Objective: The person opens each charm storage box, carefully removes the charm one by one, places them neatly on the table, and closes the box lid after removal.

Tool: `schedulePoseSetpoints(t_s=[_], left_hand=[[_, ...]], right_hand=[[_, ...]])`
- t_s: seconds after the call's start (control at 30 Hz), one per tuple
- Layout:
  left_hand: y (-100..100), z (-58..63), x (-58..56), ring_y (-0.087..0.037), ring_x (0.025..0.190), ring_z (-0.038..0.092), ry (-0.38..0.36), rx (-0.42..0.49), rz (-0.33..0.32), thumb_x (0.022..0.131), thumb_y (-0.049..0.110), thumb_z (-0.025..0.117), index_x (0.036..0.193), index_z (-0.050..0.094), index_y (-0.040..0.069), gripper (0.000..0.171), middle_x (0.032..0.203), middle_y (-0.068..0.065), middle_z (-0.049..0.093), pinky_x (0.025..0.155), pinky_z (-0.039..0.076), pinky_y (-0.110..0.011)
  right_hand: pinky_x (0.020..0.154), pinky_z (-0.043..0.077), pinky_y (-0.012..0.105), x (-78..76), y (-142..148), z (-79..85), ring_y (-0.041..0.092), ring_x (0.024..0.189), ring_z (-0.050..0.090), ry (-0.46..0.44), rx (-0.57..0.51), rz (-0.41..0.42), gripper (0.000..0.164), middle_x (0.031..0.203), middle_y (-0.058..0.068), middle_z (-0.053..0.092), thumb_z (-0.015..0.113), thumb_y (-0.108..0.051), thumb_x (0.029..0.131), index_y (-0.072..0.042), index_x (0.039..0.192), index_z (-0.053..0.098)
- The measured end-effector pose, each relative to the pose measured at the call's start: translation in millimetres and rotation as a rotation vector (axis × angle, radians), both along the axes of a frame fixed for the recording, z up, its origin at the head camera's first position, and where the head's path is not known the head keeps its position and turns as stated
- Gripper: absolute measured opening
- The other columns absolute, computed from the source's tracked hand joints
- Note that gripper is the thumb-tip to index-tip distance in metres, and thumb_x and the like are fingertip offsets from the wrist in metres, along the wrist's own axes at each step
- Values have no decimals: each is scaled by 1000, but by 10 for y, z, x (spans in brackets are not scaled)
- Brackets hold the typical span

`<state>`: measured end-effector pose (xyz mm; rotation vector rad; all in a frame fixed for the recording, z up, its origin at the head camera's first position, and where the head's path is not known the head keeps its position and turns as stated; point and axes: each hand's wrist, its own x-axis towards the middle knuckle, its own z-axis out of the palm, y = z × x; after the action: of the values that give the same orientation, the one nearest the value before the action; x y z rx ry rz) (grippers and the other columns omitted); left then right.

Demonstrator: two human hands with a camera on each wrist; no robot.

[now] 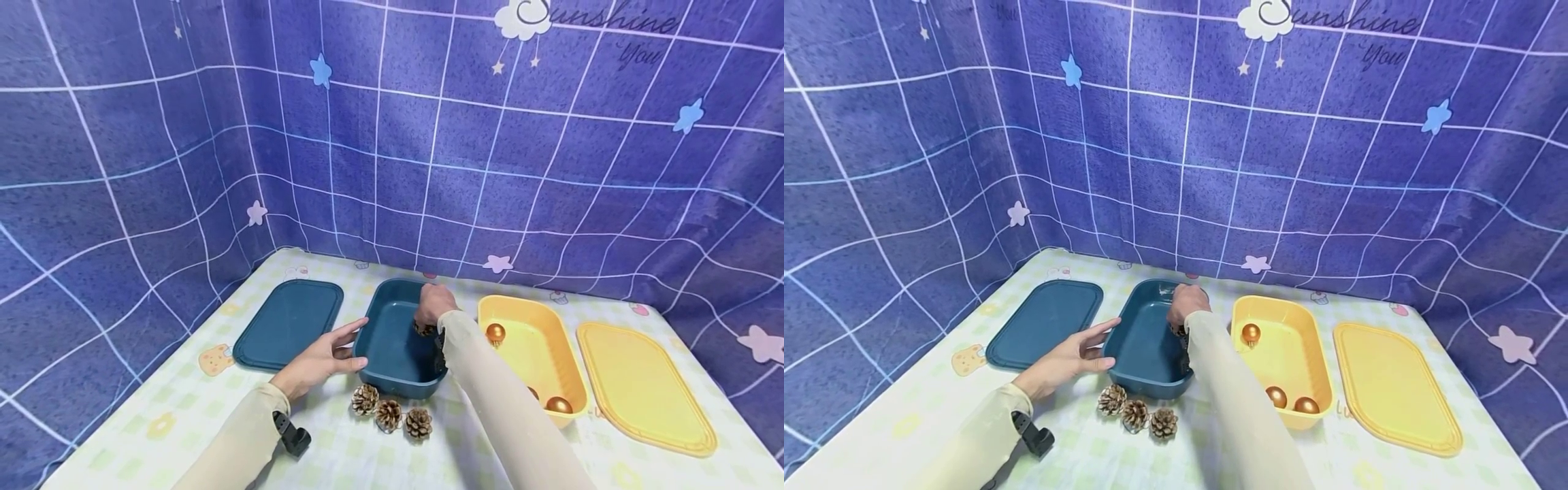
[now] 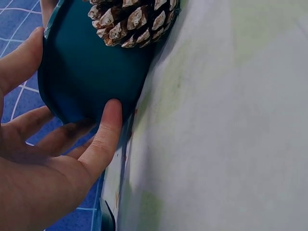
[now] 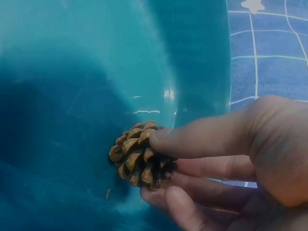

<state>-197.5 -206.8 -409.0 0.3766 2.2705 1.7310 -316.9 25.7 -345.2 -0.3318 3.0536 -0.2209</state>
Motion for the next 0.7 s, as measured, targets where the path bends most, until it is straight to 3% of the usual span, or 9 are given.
schedulePoseSetpoints(t_s=[0.13,0.3,0.53,0.7], left_hand=[[5,5,6,-48,148,31,-11,7,3,91,30,74,160,27,27,83,168,-19,19,117,40,-53],[2,5,-2,-48,148,32,-4,4,-2,92,30,73,160,26,27,83,168,-18,20,117,41,-52],[-13,-5,-22,-46,147,36,14,0,-18,92,31,73,160,26,28,83,167,-20,22,116,43,-51],[-7,-15,-24,-47,147,35,9,-8,-2,91,31,74,159,28,29,82,168,-18,21,116,42,-52]], right_hand=[[85,61,35,12,3,10,24,91,69,-1,-4,4,22,95,11,76,86,-15,67,-6,83,73],[82,60,38,42,17,41,23,83,64,17,-25,34,11,86,9,71,73,-15,78,-8,76,65],[60,50,32,113,16,135,21,75,56,-22,-68,11,16,76,4,60,68,-16,81,-13,69,58],[53,45,30,142,-12,200,19,70,53,-36,-96,-6,19,72,2,55,69,-16,79,-15,66,55]])
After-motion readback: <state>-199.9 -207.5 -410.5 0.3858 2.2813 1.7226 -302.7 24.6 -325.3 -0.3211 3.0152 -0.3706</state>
